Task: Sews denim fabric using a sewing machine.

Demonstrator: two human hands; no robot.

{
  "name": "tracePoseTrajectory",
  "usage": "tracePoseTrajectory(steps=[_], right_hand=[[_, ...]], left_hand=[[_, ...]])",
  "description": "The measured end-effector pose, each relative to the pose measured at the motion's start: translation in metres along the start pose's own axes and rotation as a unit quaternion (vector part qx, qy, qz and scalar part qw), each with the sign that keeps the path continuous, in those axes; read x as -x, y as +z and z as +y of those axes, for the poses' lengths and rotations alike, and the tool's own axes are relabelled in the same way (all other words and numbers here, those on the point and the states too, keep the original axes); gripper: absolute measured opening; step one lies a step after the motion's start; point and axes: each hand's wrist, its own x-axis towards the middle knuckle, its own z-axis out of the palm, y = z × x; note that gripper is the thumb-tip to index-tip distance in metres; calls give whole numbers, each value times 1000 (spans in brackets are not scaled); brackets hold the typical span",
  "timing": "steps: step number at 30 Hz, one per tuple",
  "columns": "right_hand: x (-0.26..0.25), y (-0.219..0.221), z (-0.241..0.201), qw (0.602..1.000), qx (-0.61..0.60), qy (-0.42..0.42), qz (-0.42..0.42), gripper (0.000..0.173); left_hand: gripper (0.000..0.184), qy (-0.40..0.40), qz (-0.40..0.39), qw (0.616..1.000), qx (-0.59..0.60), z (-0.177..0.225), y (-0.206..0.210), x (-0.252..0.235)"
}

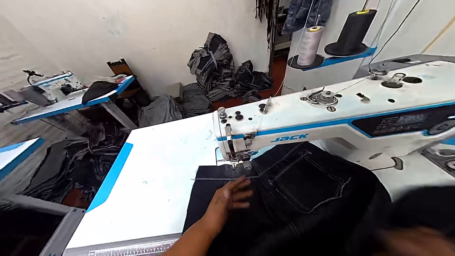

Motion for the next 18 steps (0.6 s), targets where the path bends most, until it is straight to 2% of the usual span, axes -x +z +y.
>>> tracePoseTrajectory(steps=[2,4,6,8,10,11,14,16,17,18], right_hand=[[-37,45,-50,983,-52,-124,-128,19],[-56,88,-74,953,-79,-238,-169,21],[-59,116,-73,947,-71,-272,-155,20],[-56,128,-64,962,-50,-219,-158,25],[-61,138,-56,970,-49,-135,-197,55],[-67,141,-57,966,-50,-94,-237,61],[-92,150,-65,925,-43,-12,-377,51],[-93,155,-70,897,-59,16,-439,48],[-81,157,-72,898,-76,8,-433,46],[-61,162,-74,920,-81,-27,-384,41]], left_hand=[[117,-54,-31,992,109,19,-3,5],[92,-79,-13,993,83,21,-5,8],[62,-108,76,991,-2,12,-10,10],[62,-109,110,987,-41,6,-28,14],[66,-125,137,982,-24,11,-47,11],[65,-129,154,980,-14,11,-54,8],[43,-115,203,972,-19,0,-68,-6],[31,-107,230,964,-82,-18,-76,-9],[32,-116,221,958,-141,-25,-78,-6],[33,-126,201,949,-207,-31,-78,0]])
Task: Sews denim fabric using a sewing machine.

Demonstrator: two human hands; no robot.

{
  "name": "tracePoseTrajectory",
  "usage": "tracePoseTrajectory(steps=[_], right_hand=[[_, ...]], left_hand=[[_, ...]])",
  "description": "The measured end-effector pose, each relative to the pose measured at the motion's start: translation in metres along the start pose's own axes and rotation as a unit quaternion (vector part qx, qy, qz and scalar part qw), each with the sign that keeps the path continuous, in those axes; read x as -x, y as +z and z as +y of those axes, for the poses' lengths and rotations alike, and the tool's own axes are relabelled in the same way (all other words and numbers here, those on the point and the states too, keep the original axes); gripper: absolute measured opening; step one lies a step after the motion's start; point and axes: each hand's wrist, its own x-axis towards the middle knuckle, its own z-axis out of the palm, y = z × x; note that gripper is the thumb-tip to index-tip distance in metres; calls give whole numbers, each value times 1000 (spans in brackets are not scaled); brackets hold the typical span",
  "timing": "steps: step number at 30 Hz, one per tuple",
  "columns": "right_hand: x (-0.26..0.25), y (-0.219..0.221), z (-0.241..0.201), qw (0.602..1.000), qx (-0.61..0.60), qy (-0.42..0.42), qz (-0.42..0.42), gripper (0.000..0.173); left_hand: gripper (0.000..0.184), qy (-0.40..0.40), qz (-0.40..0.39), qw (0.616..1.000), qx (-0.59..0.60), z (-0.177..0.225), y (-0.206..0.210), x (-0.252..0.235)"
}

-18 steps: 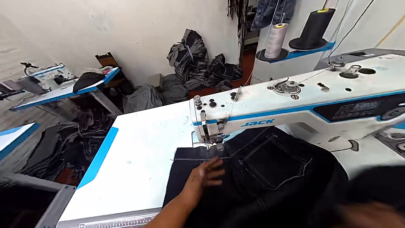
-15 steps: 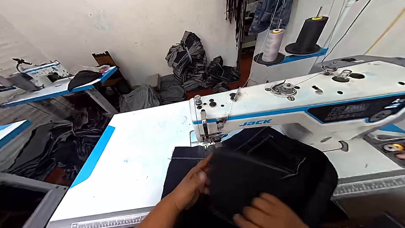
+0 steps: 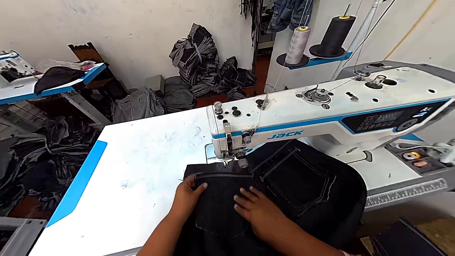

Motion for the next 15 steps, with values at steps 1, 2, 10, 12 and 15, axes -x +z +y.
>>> tracePoseTrajectory(steps=[1,2,10,12,15], right_hand=[[11,20,1,995,29,-50,78,37],[19,34,4,985,53,-90,136,34],[-3,15,18,989,58,18,131,57],[0,22,20,989,70,16,131,51],[12,33,18,986,77,-3,145,53]], left_hand=[[34,16,-10,998,-59,-5,1,5],[34,34,-17,995,-97,-8,1,10],[35,-7,-107,988,-114,1,-10,2],[36,-12,-138,981,-135,6,-13,5],[43,-23,-145,981,-123,3,-17,12]])
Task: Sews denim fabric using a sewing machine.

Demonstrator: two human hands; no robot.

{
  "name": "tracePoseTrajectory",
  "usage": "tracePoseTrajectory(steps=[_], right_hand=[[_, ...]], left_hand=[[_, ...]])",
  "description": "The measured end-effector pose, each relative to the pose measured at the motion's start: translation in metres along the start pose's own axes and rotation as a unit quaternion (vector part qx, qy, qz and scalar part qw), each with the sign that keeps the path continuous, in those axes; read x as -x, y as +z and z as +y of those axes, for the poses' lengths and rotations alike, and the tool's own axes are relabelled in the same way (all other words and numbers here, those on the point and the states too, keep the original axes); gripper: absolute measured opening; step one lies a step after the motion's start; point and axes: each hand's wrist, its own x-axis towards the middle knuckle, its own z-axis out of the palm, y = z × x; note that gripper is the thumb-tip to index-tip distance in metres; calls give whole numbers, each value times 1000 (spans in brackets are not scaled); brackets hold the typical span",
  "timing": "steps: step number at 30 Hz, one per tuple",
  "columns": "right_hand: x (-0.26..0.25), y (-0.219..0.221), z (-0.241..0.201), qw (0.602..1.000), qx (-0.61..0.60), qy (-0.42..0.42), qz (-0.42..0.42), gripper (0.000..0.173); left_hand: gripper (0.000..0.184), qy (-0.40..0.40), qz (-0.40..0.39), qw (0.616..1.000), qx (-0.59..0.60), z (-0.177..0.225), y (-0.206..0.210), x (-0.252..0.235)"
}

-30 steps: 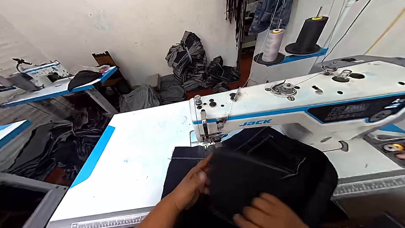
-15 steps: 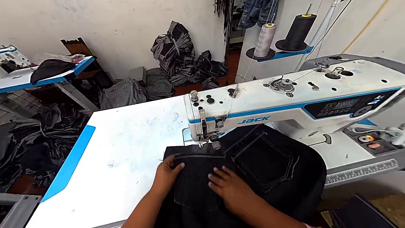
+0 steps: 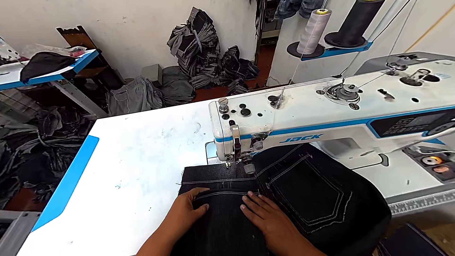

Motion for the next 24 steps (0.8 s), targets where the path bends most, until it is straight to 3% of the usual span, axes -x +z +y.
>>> tracePoseTrajectory(steps=[6,24], right_hand=[[-4,-2,1,999,-21,32,9,50],[-3,5,1,999,-17,44,22,51]], left_hand=[[57,-43,45,989,132,1,3,-2],[52,-129,-40,987,87,11,-11,-8]])
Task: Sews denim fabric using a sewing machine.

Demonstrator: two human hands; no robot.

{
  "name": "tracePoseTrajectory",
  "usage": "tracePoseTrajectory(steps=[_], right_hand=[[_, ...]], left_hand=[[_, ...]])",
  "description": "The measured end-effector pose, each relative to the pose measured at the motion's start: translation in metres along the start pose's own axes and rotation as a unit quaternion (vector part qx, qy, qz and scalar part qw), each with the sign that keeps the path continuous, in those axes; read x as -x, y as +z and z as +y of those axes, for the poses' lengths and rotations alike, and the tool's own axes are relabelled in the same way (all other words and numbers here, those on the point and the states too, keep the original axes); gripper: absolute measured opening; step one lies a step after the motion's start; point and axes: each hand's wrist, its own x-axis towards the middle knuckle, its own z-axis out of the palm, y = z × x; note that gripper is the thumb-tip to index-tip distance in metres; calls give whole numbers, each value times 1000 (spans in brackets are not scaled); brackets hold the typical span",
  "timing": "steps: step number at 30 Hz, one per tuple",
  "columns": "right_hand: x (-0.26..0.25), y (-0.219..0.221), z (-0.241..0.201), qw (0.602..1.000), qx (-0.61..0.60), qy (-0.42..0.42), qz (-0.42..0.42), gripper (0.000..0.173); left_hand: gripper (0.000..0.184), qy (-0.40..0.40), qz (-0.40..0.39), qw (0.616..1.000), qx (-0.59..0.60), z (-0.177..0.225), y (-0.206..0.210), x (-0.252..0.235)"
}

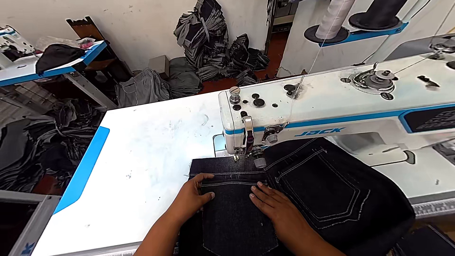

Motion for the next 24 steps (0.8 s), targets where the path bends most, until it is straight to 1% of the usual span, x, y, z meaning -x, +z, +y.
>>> tracePoseTrajectory(steps=[2,3,4,5,6,7,8,9,10,11,12,14,16,19,22,24], right_hand=[[0,-1,-1,1000,-2,-1,-7,51],[0,-1,-1,1000,-3,0,-8,51],[-1,-2,-1,1000,-4,1,-10,52],[-1,-3,-1,1000,-8,4,-13,52],[-2,-4,-2,1000,-14,8,-18,52],[-4,-5,-2,999,-24,14,-22,52],[-5,-6,-4,999,-37,22,-29,51],[-4,-8,-6,998,-45,28,-38,50],[-4,-9,-7,997,-48,31,-45,49],[-5,-9,-8,997,-45,33,-47,49],[-5,-9,-8,997,-43,33,-46,50],[-4,-9,-7,998,-35,31,-40,52],[-5,-9,-7,998,-32,36,-42,53],[-4,-10,-8,998,-29,38,-50,53],[-4,-9,-6,998,-35,33,-49,53],[-3,-9,-6,998,-37,32,-45,54]], left_hand=[[51,-2,5,1000,-18,0,0,0],[50,3,15,999,-46,1,1,0],[49,9,31,994,-101,5,3,1],[48,17,51,982,-182,12,7,6],[47,36,78,958,-275,22,15,13],[45,87,121,923,-355,29,29,21],[39,178,167,883,-400,28,46,27],[34,261,175,853,-417,26,64,31],[31,331,168,832,-411,21,79,30],[31,381,153,823,-393,12,89,24],[33,404,128,827,-370,1,93,17],[37,454,122,813,-343,-17,89,5],[36,473,112,810,-329,-21,82,2],[35,459,100,826,-311,-21,81,6],[39,427,66,852,-295,-16,80,9],[40,422,43,865,-267,-16,76,8]])
